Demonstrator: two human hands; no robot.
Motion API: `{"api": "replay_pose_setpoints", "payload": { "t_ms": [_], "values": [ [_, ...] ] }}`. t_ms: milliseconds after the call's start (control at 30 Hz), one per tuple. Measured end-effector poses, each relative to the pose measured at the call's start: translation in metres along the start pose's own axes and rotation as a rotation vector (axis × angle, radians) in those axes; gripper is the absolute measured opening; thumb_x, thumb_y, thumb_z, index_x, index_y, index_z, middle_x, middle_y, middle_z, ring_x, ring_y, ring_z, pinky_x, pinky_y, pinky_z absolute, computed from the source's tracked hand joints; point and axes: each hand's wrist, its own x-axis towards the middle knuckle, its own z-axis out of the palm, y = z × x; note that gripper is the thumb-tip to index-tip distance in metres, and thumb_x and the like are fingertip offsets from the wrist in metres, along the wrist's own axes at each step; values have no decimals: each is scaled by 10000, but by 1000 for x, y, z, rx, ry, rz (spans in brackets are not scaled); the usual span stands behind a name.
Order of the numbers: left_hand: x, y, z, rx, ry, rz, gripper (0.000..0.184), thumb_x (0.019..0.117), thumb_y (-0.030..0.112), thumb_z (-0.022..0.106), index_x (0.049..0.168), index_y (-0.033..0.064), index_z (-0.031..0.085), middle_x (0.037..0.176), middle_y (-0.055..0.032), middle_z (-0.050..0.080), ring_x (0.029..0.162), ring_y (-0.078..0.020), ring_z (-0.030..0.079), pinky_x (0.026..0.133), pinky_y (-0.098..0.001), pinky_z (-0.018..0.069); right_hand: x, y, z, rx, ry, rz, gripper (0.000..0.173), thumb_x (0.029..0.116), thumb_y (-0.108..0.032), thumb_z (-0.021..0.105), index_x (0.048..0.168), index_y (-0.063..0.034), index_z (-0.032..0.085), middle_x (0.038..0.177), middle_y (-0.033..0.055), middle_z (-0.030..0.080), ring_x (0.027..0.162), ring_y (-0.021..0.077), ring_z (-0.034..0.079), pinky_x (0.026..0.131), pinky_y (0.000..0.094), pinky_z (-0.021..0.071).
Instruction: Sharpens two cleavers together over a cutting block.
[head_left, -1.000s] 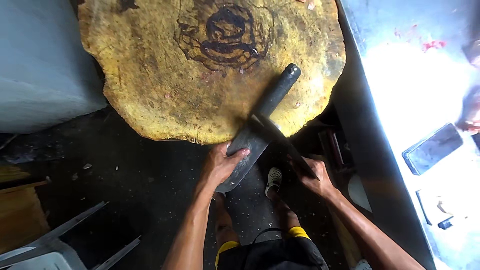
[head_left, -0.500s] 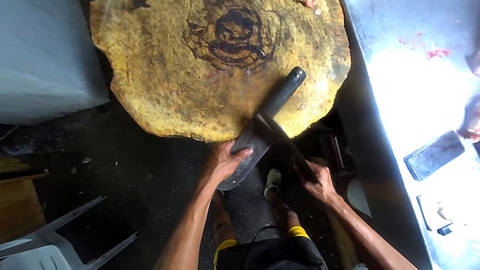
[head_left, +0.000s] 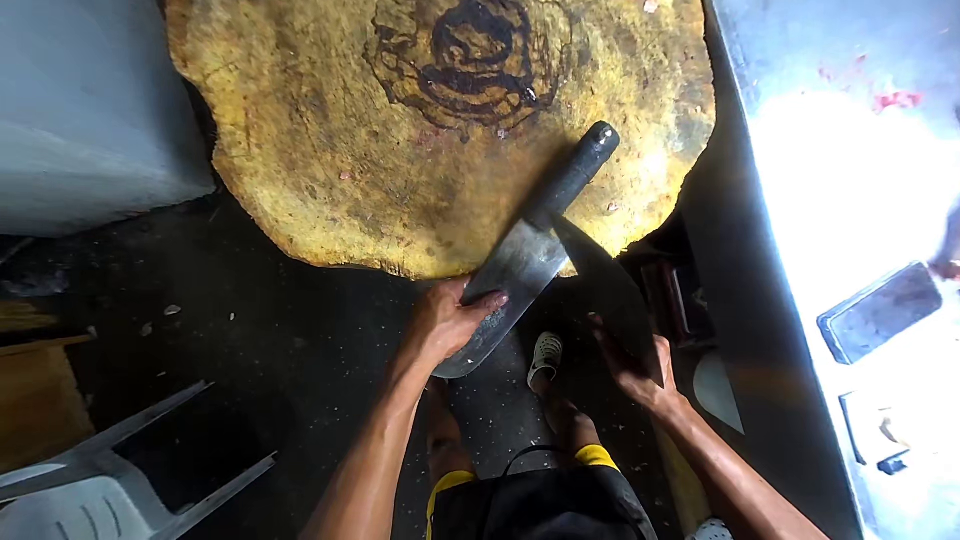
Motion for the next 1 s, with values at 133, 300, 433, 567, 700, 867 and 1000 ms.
{"api": "replay_pose_setpoints", "payload": {
  "t_ms": [133,300,433,567,700,867,1000],
  "values": [
    [1,1,0,16,-12,-35,391,931,502,719,1048,129,724,871,-59,720,829,-208,698,775,-516,562,6,15,7,-95,-105,64,278,938,-207,614,1116,-67,774,906,69,771,809,135,730,751,333,594],
    [2,2,-2,13,-33,-50,407,929,512,715,1054,125,720,875,-60,717,831,-209,696,779,-510,560,5,4,-1,-108,-57,71,301,953,-218,616,1163,-73,776,938,60,782,846,110,733,792,287,590],
    [0,2,-2,-14,-24,-1,348,938,469,724,1072,148,736,919,-39,738,873,-177,708,818,-500,572,5,4,1,-3,-11,-45,280,958,-194,624,1135,-32,768,1017,88,779,947,91,729,884,253,583],
    [2,3,-3,5,-33,-44,389,935,503,714,1033,126,720,858,-65,714,819,-216,696,762,-523,559,8,11,6,-129,-120,123,293,937,-214,604,1131,-79,777,894,67,772,788,144,729,735,345,593],
    [2,3,-2,16,-25,-26,376,932,496,720,1029,133,729,867,-57,718,831,-206,695,776,-520,555,5,2,0,-76,-27,61,286,954,-197,624,1153,-60,777,958,61,783,872,92,731,821,257,584],
    [0,3,-2,22,-20,-21,379,931,503,719,1025,137,732,860,-53,722,825,-205,700,767,-522,561,4,13,6,-98,-85,39,269,931,-187,614,1106,-62,777,943,78,778,847,133,739,786,324,601],
    [-1,5,-2,25,-37,-67,410,937,518,704,1034,120,713,866,-77,705,828,-234,687,769,-531,548,2,14,3,-143,-147,139,287,933,-212,602,1119,-82,778,883,67,767,778,148,725,727,356,589]
  ]
}}
